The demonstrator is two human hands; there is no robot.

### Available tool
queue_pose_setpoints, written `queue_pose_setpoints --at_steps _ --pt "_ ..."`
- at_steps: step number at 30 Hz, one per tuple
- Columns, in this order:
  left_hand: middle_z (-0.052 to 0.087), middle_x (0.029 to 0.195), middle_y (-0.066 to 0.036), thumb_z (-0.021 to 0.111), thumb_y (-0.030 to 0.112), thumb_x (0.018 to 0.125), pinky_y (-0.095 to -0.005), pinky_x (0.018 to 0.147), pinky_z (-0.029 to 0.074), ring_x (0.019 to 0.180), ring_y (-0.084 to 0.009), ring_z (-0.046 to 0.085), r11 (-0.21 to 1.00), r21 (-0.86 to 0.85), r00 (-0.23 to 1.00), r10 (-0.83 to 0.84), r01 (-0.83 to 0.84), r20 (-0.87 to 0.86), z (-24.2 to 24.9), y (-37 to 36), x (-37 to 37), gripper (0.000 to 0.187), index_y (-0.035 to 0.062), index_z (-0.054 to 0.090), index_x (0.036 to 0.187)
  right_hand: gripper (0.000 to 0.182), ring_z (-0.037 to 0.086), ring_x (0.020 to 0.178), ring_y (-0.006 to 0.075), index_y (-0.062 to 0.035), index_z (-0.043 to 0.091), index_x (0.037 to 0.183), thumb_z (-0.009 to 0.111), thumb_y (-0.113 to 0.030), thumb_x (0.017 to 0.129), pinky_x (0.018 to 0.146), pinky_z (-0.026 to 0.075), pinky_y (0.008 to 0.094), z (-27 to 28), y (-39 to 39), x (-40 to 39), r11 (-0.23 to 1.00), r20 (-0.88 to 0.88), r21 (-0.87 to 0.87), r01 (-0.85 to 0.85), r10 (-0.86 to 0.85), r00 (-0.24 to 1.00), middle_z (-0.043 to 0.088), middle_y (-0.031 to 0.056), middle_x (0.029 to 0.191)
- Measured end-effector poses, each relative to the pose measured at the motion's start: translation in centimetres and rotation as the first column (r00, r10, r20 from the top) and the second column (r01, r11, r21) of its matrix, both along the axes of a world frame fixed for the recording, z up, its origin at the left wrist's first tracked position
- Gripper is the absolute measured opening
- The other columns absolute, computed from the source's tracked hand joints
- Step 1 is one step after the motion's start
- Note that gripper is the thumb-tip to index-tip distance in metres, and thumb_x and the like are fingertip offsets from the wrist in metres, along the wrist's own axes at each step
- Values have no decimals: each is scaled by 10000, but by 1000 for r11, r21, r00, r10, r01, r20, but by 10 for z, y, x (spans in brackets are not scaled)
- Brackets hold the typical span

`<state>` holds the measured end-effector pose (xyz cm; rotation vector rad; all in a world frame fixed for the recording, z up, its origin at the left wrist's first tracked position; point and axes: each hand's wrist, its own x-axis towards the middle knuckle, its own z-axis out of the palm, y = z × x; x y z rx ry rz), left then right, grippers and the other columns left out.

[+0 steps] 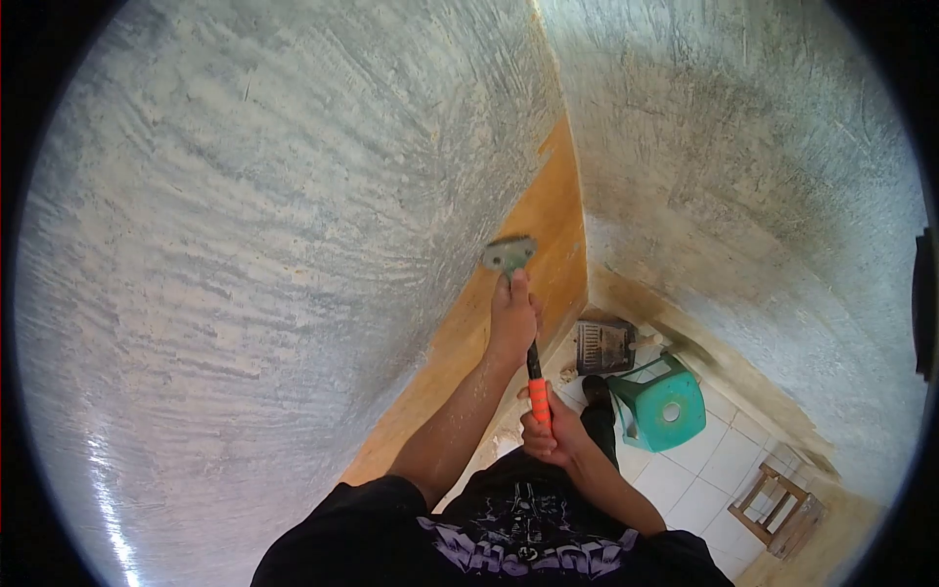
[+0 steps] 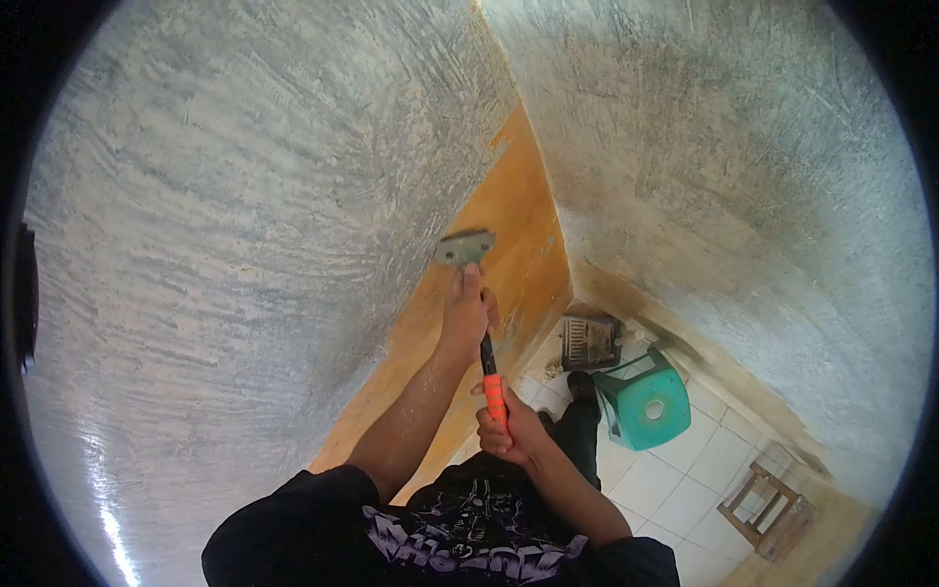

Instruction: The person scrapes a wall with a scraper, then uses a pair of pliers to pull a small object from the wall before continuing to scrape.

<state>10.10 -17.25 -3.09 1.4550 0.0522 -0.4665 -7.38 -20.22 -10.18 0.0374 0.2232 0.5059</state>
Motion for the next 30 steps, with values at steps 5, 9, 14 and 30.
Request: queue_pose_setpoints --at_steps 5,9,14,30 --pt "371 581 10 401 445 1041 -270 376 314 402 -102 362 1000 15 1000 -21 21 -20 -5 4 1 346 100 417 1052 480 332 339 92 -188 527 1200 274 -558 1031 343 316 256 0 3 -1 1000 -49 -17 -4 3 999 375 -9 512" --pt "375 586 7 400 432 1043 -273 376 314 399 -101 361 1000 -8 1000 -4 4 -18 -6 0 0 334 98 412 1045 485 324 340 94 -184 518 1200 265 -561 1031 345 314 256 5 -4 -1 1000 -37 -14 -15 14 999 369 -11 514" --pt "368 572 9 399 420 1045 -276 370 312 390 -98 350 1000 10 1000 1 -1 -20 -2 -5 6 331 89 408 1051 503 310 347 90 -171 499 1204 255 -574 1028 352 307 246 4 -4 2 1000 -10 5 2 -2 1000 357 -16 525" --pt "370 560 15 407 405 1046 -272 364 307 391 -93 347 1000 -2 998 27 -27 -57 2 -13 6 303 103 418 1030 490 312 351 91 -168 498 1189 265 -568 1030 360 304 242 18 -22 5 999 -17 -9 -40 39 999 355 -15 519"
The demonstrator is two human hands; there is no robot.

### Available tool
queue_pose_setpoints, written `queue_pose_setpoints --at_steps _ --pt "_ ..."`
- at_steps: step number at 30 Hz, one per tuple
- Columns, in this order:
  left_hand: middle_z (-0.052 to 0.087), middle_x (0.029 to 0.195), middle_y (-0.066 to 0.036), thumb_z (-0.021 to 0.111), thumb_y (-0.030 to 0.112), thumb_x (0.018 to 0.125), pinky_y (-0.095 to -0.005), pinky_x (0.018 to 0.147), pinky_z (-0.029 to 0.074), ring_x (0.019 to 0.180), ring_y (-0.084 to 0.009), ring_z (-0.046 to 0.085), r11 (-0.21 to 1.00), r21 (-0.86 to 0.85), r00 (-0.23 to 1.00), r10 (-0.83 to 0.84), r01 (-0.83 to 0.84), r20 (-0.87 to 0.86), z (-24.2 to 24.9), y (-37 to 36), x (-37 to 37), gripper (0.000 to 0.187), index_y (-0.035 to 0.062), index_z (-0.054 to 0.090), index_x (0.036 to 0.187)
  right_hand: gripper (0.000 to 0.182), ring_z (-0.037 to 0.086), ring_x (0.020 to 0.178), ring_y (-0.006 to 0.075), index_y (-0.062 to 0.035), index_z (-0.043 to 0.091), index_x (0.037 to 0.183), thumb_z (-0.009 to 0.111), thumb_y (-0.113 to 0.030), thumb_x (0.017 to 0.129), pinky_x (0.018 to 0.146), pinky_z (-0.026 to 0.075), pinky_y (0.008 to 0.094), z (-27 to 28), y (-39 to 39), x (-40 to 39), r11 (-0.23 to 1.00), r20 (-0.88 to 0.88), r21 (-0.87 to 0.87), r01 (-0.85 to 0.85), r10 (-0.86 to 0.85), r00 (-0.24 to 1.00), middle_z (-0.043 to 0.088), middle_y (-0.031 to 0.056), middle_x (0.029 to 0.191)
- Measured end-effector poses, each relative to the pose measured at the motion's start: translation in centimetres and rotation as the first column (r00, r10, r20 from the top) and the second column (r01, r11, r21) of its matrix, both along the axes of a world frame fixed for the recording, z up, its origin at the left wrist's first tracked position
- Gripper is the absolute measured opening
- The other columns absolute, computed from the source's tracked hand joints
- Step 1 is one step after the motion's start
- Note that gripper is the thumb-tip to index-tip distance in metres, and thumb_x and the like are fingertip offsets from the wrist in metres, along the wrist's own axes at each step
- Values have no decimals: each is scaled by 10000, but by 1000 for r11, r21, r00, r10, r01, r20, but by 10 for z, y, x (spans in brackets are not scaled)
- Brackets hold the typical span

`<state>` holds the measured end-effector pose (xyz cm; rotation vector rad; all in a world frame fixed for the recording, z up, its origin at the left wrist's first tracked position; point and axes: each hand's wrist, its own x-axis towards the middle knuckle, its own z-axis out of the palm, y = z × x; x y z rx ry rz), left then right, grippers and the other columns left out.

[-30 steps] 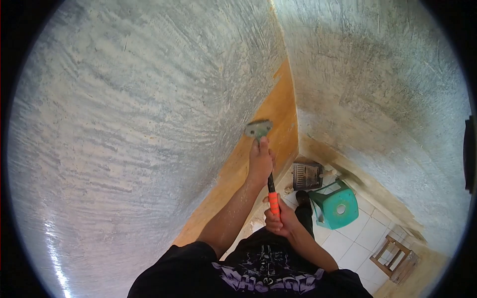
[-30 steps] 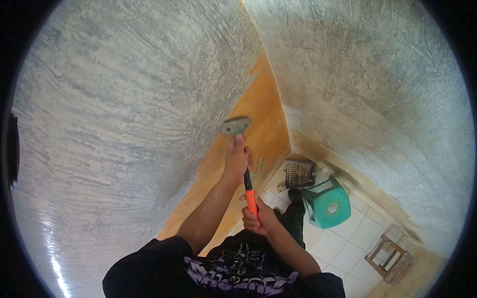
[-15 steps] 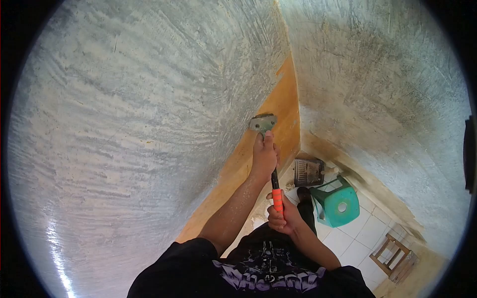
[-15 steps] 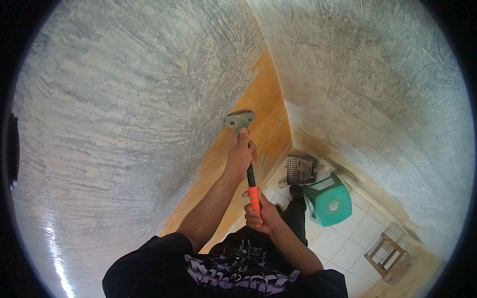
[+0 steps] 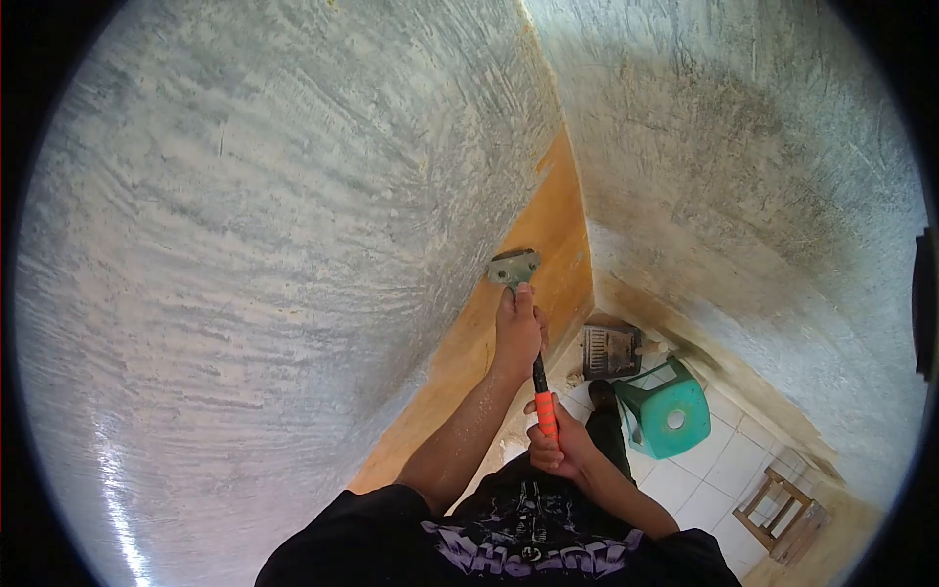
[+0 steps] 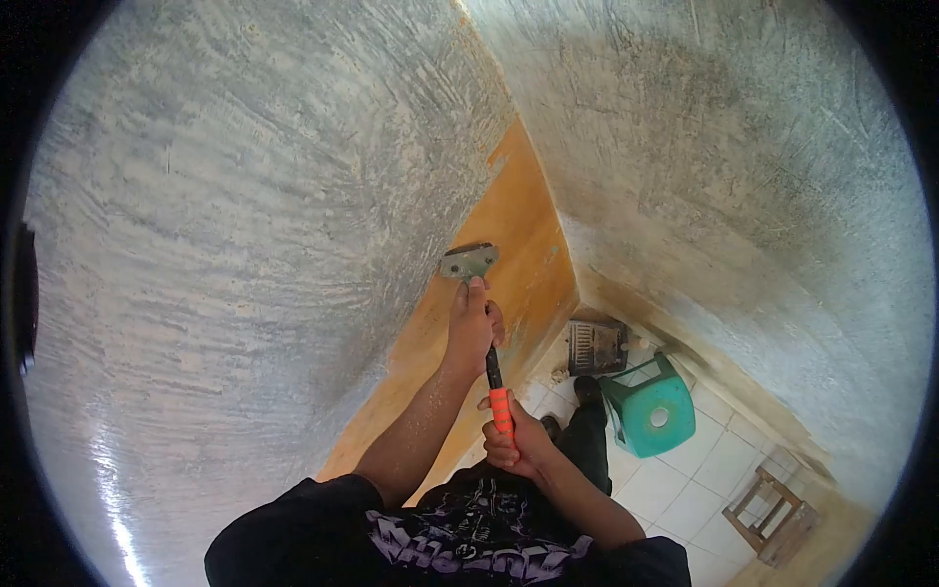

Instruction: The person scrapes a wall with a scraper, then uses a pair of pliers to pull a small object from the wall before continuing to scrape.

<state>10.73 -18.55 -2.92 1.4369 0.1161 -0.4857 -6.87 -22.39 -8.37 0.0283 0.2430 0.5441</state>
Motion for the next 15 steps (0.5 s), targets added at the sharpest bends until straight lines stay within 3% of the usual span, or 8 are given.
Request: queue_pose_setpoints --at_steps 11,15 --pt "386 560 18 404 390 1048 -267 346 297 379 -88 354 999 5 997 36 -36 62 -3 -15 3 288 109 433 995 488 310 353 97 -165 488 1190 260 -566 1031 365 306 250 -3 -12 4 1000 -20 -31 8 -9 1000 358 -13 530" --pt "352 557 13 391 404 1051 -279 387 312 395 -100 336 1000 -26 1000 18 -19 -20 3 -10 -1 318 87 423 1055 486 314 347 96 -172 494 1176 260 -572 1028 359 310 258 3 -13 0 999 -28 -14 -33 32 999 361 -12 522"
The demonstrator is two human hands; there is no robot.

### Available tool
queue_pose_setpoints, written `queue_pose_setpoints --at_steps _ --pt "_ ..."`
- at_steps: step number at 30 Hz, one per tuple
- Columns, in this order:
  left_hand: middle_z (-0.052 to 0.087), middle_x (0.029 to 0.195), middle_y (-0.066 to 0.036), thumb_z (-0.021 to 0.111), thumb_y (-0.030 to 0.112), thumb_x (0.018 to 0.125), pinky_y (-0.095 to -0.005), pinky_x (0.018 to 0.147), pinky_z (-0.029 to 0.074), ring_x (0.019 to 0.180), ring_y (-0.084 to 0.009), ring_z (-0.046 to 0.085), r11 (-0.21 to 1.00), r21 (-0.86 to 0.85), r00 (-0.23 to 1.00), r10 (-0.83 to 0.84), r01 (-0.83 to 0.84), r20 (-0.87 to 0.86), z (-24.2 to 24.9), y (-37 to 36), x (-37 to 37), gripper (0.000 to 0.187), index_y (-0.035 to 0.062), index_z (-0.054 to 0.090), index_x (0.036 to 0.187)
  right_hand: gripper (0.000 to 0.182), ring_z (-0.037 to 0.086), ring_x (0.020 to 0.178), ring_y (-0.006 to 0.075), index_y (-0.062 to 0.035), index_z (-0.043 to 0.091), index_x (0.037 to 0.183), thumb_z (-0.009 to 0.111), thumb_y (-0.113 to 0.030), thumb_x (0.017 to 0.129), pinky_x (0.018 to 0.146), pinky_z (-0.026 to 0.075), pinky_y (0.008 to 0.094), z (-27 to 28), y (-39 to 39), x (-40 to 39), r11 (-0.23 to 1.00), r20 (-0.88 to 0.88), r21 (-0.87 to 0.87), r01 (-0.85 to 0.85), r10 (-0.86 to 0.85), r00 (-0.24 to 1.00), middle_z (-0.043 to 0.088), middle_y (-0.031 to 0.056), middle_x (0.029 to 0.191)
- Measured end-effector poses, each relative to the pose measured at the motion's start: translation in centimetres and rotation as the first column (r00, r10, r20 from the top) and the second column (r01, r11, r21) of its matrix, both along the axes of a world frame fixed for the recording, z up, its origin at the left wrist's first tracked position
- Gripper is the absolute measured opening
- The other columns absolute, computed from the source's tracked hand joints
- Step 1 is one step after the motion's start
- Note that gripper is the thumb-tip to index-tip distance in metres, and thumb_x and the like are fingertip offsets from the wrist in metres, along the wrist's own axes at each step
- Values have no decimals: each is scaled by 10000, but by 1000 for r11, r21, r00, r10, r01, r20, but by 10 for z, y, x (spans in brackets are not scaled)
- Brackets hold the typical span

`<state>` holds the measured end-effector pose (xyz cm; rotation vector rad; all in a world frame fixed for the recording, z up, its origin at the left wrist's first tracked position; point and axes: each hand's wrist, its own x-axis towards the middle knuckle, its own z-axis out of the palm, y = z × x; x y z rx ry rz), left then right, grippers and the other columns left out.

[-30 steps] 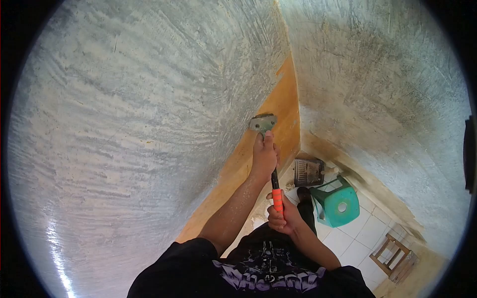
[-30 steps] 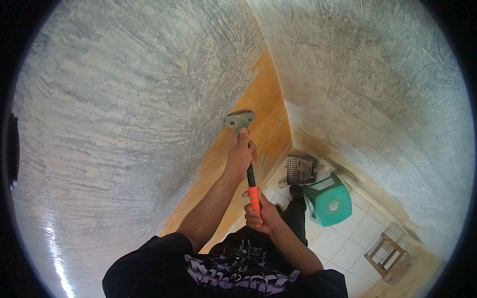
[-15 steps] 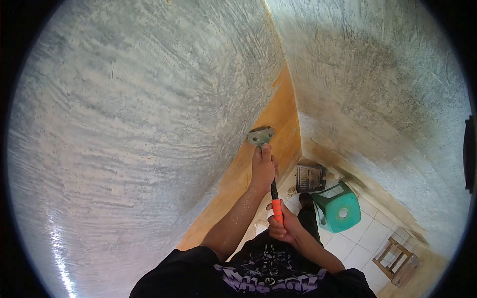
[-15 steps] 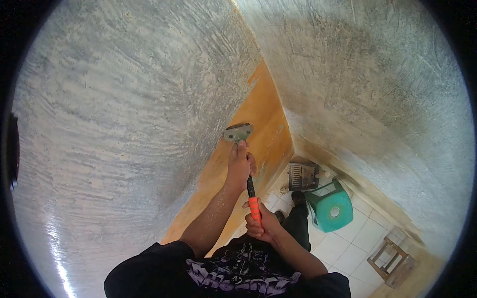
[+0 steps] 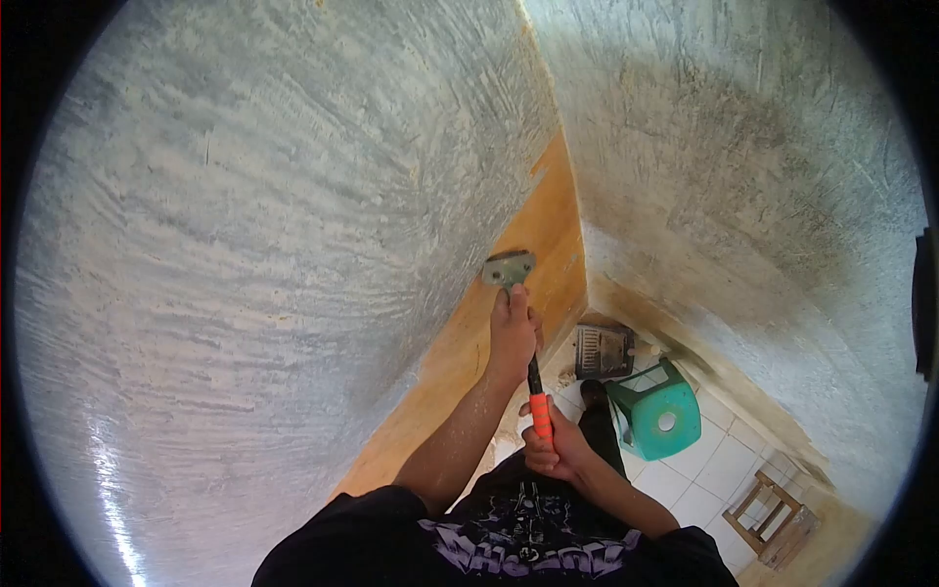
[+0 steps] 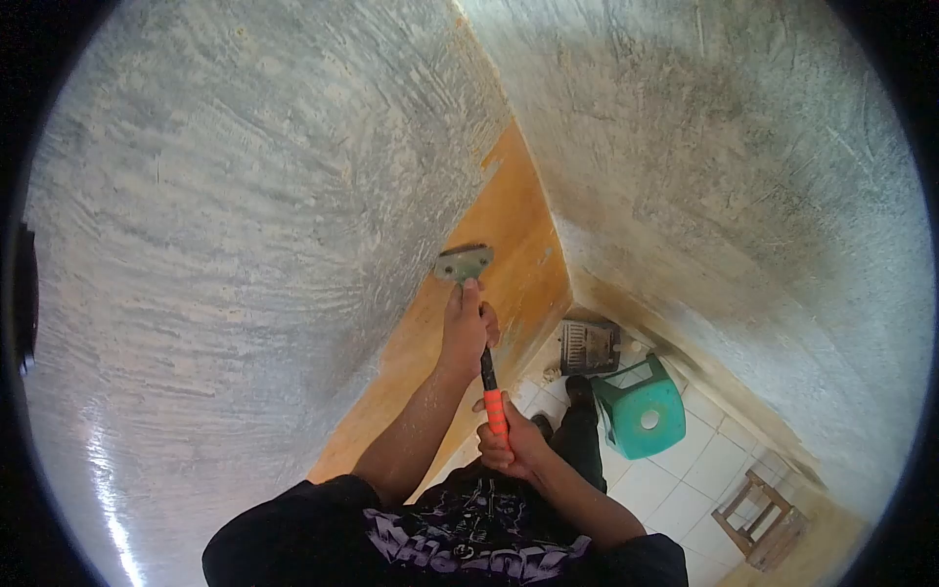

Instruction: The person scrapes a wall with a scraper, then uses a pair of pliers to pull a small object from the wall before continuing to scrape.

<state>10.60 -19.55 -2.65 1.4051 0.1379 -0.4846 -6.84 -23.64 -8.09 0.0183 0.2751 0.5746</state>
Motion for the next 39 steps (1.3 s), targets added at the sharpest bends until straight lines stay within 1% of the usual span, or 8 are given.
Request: queue_pose_setpoints --at_steps 5,11,14,20,26,29,35,39 --pt "347 555 16 398 407 1048 -275 390 304 396 -99 331 1000 22 1000 15 -16 24 -4 0 0 324 84 427 1054 488 320 333 96 -186 513 1157 265 -583 1021 343 312 268 -7 1 2 999 10 -50 -11 11 1000 364 -10 506" --pt "357 564 15 409 420 1043 -271 395 314 402 -95 340 1000 -8 1000 6 -7 -26 3 1 0 339 82 429 1069 505 323 331 96 -185 514 1174 248 -587 1021 343 318 263 -6 1 3 999 9 32 -23 23 1000 369 -7 507" --pt "364 570 11 414 425 1040 -272 391 315 403 -96 346 1000 14 999 -8 8 33 1 -9 11 349 79 425 1084 502 321 331 97 -185 509 1189 248 -581 1023 340 317 263 -11 -1 11 999 29 29 36 -37 999 367 -8 508" --pt "367 574 11 420 420 1040 -272 388 317 406 -95 349 1000 -26 1000 4 -5 -24 1 2 2 344 79 431 1079 522 301 345 97 -170 482 1203 242 -595 1019 357 307 264 -5 3 2 1000 16 -2 -10 10 1000 356 -11 520" --pt "387 589 28 446 389 1036 -255 369 296 419 -70 361 1000 -4 999 30 -30 36 0 -5 6 285 106 446 1003 514 308 357 101 -177 484 1205 238 -589 1022 370 306 265 -3 -1 7 997 50 -67 42 -39 998 350 -13 520" --pt "390 588 27 444 387 1038 -252 369 294 416 -71 361 999 -44 1000 22 -21 11 -5 10 -3 285 104 457 1009 512 309 360 104 -175 487 1200 235 -585 1024 374 305 267 -7 8 -1 997 6 -62 -38 38 999 347 -12 519" --pt "363 557 16 400 396 1049 -266 369 299 392 -95 354 1000 4 997 10 -11 78 -8 -1 2 310 90 437 1075 528 311 364 109 -152 481 1199 240 -588 1024 381 313 272 -7 1 5 985 13 -175 7 -5 1000 353 -5 526" --pt "372 565 11 399 399 1048 -268 374 306 394 -95 356 1000 -24 999 7 -6 51 -4 8 -5 330 74 441 1085 535 300 363 107 -139 476 1199 237 -586 1026 383 322 273 -2 7 -3 976 20 -216 -8 12 1000 349 -1 526"
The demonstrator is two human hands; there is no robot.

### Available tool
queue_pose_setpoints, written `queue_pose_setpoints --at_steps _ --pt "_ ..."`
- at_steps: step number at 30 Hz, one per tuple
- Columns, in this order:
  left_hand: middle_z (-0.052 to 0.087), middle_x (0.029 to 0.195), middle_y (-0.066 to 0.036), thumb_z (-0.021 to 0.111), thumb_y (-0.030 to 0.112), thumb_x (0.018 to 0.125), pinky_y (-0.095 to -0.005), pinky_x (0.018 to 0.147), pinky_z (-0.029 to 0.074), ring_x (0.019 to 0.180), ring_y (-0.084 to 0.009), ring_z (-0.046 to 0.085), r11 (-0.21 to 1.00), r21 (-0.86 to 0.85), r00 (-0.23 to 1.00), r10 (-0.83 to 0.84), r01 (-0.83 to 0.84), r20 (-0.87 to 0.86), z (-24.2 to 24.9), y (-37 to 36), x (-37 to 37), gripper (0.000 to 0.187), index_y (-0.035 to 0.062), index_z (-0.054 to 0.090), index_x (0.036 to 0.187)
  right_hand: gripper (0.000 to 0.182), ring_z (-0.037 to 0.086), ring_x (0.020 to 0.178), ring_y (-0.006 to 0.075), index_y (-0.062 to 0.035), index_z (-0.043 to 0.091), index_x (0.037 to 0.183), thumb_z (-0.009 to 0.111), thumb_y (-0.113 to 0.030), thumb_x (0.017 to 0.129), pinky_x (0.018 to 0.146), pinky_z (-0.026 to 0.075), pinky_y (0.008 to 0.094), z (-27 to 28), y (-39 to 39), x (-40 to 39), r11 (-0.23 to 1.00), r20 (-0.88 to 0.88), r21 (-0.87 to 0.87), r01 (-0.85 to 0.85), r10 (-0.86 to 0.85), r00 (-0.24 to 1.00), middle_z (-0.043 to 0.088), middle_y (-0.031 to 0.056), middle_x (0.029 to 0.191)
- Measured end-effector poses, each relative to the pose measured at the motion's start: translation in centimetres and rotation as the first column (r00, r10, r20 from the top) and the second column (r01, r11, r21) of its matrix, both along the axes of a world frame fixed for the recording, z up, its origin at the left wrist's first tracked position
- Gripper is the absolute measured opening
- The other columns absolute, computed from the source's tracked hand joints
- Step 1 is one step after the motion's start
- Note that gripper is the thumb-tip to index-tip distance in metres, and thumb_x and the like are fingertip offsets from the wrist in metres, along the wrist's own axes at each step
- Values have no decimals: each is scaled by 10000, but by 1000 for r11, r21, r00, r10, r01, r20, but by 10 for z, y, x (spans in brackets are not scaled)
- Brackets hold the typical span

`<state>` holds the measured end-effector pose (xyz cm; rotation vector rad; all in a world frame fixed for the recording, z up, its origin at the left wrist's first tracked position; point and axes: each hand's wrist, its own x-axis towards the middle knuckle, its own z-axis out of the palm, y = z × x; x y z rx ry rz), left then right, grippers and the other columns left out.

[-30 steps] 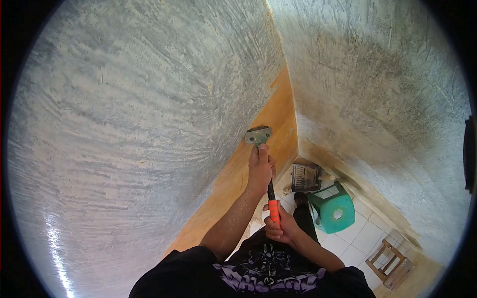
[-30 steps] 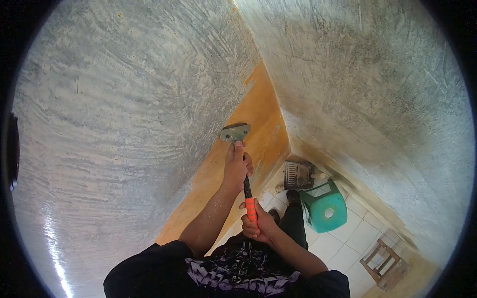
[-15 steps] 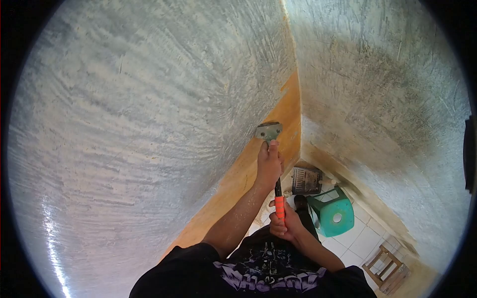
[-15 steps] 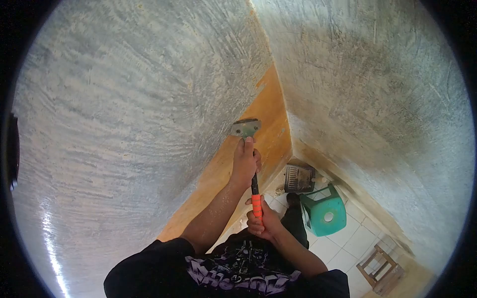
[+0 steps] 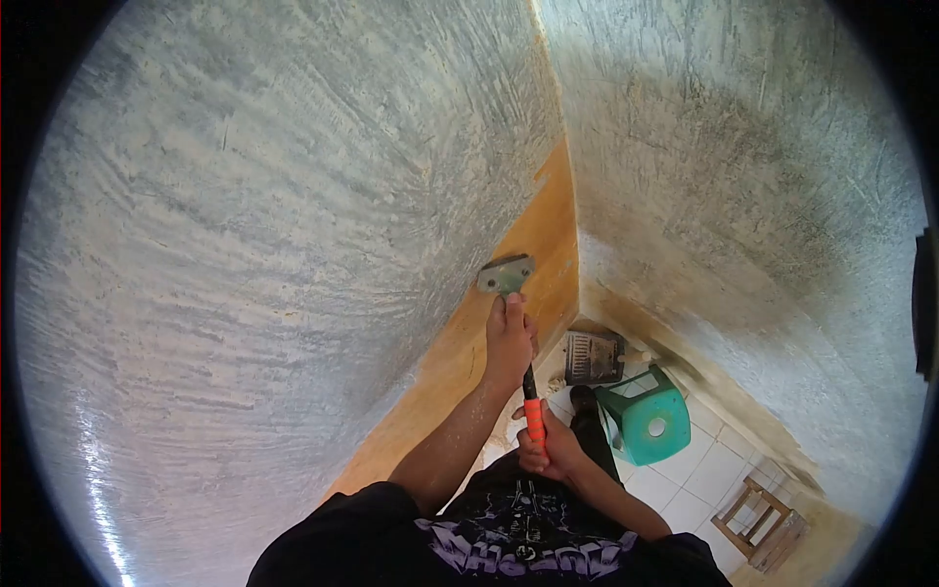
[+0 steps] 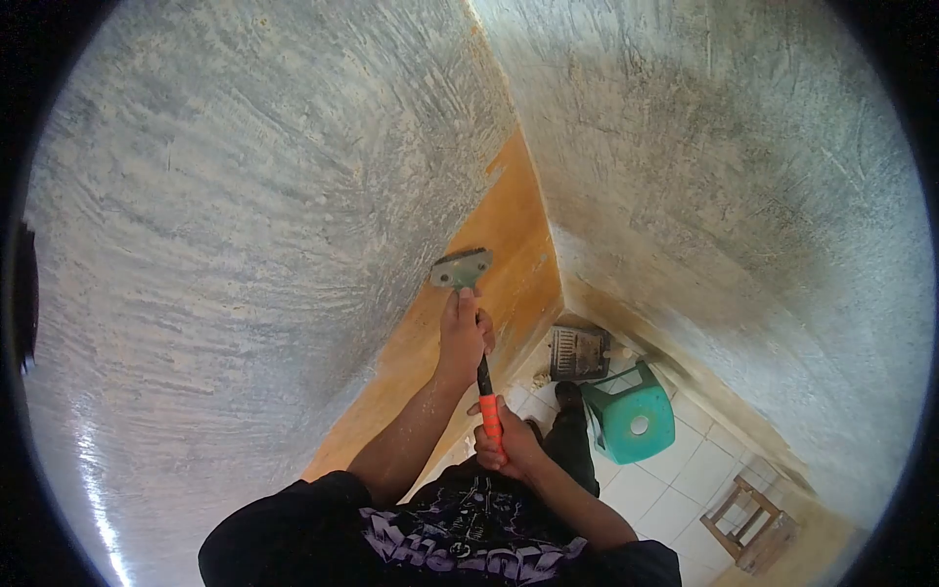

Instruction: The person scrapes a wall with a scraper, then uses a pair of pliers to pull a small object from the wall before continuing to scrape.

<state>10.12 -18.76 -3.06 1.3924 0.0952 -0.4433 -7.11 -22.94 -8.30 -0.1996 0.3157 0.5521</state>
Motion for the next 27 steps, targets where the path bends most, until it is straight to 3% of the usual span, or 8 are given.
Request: queue_pose_setpoints --at_steps 16,27 --pt "354 557 22 378 443 1048 -260 395 314 412 -84 350 999 -45 1000 -27 27 -15 -2 0 2 381 78 452 1125 526 302 362 117 -155 480 1182 229 -590 1025 385 302 274 2 1 7 991 -31 -136 15 -19 999 341 1 518" --pt "355 563 19 371 433 1050 -261 402 320 414 -89 352 999 -48 1000 -21 20 -20 2 -7 2 363 88 451 1129 519 339 376 120 -126 479 1195 238 -559 1039 393 323 279 2 -15 8 997 -9 -75 -7 7 1000 385 5 545"
